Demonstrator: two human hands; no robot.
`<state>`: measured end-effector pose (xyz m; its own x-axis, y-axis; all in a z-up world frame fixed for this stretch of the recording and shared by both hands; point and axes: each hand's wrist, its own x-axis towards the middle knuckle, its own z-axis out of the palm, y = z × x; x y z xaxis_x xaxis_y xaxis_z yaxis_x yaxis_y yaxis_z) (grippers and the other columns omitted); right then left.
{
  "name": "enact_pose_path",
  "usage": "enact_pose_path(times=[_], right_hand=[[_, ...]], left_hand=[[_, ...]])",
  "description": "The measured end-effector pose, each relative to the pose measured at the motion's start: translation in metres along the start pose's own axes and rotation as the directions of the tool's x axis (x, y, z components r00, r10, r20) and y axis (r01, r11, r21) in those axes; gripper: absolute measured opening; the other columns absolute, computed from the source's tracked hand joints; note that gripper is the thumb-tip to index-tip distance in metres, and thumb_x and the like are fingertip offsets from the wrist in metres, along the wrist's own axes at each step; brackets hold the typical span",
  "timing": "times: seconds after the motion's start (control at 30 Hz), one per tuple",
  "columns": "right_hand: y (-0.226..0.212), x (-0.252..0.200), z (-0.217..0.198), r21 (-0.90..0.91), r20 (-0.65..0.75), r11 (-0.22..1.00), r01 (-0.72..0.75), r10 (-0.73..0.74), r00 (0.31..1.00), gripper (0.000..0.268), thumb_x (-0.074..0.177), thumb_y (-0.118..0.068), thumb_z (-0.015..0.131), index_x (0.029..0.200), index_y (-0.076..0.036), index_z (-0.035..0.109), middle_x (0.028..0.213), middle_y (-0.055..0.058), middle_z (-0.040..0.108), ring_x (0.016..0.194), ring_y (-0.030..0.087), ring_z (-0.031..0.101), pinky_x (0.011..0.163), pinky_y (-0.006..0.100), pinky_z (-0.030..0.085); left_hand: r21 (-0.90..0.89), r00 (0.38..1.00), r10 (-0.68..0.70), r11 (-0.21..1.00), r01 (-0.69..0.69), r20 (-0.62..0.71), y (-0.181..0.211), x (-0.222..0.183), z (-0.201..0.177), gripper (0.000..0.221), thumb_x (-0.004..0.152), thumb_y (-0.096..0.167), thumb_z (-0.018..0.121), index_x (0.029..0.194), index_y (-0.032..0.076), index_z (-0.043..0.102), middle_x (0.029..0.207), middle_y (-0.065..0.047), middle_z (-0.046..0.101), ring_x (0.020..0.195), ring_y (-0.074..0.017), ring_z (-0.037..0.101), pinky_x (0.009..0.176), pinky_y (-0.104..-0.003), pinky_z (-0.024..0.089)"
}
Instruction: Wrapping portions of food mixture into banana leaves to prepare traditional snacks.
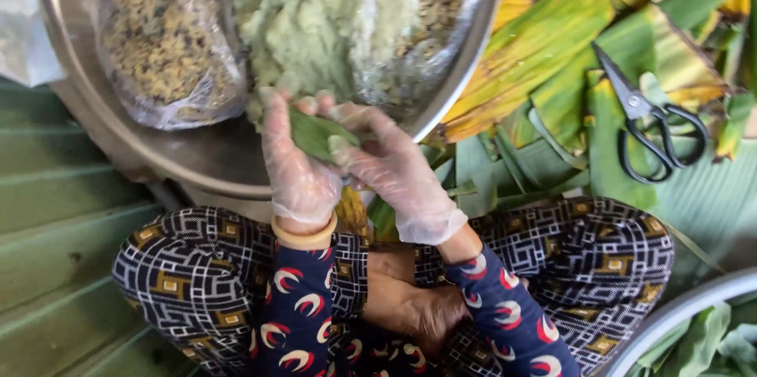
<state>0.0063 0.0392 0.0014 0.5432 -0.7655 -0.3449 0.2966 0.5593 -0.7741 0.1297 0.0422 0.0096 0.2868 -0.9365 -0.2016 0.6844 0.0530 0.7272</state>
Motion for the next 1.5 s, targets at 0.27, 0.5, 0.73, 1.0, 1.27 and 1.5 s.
enact_pose_path(times=[0.27, 0.5, 0.73, 1.0, 1.27, 1.5], right_hand=[[0.015, 0.013, 0.036, -0.127, -0.396, 0.96, 0.248, -0.278, 0.875, 0.031, 0.082, -0.004, 0.084, 0.111, -0.001, 0.072, 0.106, 0.016, 0.069, 0.089, 0.018, 0.07, 0.077, 0.028, 0.063], [0.011, 0.014, 0.032, -0.104, -0.377, 0.927, 0.361, -0.373, 0.848, 0.008, 0.089, 0.004, 0.074, 0.095, 0.0, 0.071, 0.087, 0.013, 0.069, 0.072, 0.016, 0.068, 0.07, 0.028, 0.062], [-0.064, 0.0, 0.01, -0.622, -0.086, 0.606, 0.496, -0.683, 0.726, 0.022, 0.093, -0.013, 0.073, 0.112, -0.005, 0.065, 0.111, 0.009, 0.069, 0.095, 0.02, 0.067, 0.088, 0.033, 0.058], [-0.069, -0.024, -0.042, -0.635, 0.091, 0.715, 0.293, -0.308, 0.947, 0.048, 0.099, -0.012, 0.063, 0.144, -0.001, 0.049, 0.154, 0.018, 0.047, 0.141, 0.028, 0.052, 0.117, 0.034, 0.043], [-0.027, -0.158, -0.112, -0.074, -0.705, 0.997, -0.032, -0.03, 0.709, 0.064, 0.08, -0.015, 0.058, 0.142, 0.001, 0.057, 0.114, 0.013, 0.067, 0.078, 0.018, 0.057, 0.065, 0.028, 0.047], [0.078, -0.372, -0.214, -0.254, -0.967, 0.928, -0.272, -0.243, 0.076, 0.026, 0.125, -0.04, 0.053, 0.125, -0.015, 0.06, 0.104, -0.003, 0.061, 0.08, 0.005, 0.056, 0.07, 0.019, 0.044]], left_hand=[[-0.116, 0.895, 0.104, 0.979, -0.169, -0.433, 0.014, 0.019, 0.009, 0.028, 0.093, 0.042, 0.067, 0.085, 0.016, 0.064, 0.074, 0.003, 0.06, 0.074, -0.0144, 0.064, 0.077, -0.041, 0.066], [-0.117, 0.903, 0.027, 0.989, -0.085, -0.429, 0.027, 0.021, -0.007, 0.036, 0.093, 0.048, 0.063, 0.084, 0.013, 0.062, 0.073, -0.003, 0.063, 0.071, -0.0235, 0.072, 0.063, -0.044, 0.067], [-0.305, 0.976, 0.199, 0.927, -0.217, -0.09, 0.028, 0.018, -0.025, 0.025, 0.102, 0.031, 0.064, 0.115, 0.009, 0.061, 0.094, -0.002, 0.069, 0.09, -0.0145, 0.069, 0.091, -0.035, 0.061], [-0.265, 0.995, -0.038, 0.962, 0.06, 0.089, 0.003, -0.008, 0.012, 0.028, 0.106, 0.025, 0.069, 0.131, 0.013, 0.062, 0.125, -0.006, 0.069, 0.121, -0.0247, 0.066, 0.114, -0.048, 0.052], [0.498, 0.736, -0.458, 0.846, 0.19, 0.499, -0.034, -0.043, 0.077, 0.067, 0.105, 0.049, 0.041, 0.15, 0.0, 0.035, 0.164, -0.022, 0.031, 0.152, -0.0414, 0.039, 0.126, -0.053, 0.035], [0.038, 0.96, -0.161, 0.987, 0.157, 0.231, -0.021, -0.025, 0.041, 0.047, 0.102, 0.023, 0.062, 0.145, 0.007, 0.051, 0.14, -0.013, 0.061, 0.128, -0.0302, 0.06, 0.113, -0.047, 0.051]])
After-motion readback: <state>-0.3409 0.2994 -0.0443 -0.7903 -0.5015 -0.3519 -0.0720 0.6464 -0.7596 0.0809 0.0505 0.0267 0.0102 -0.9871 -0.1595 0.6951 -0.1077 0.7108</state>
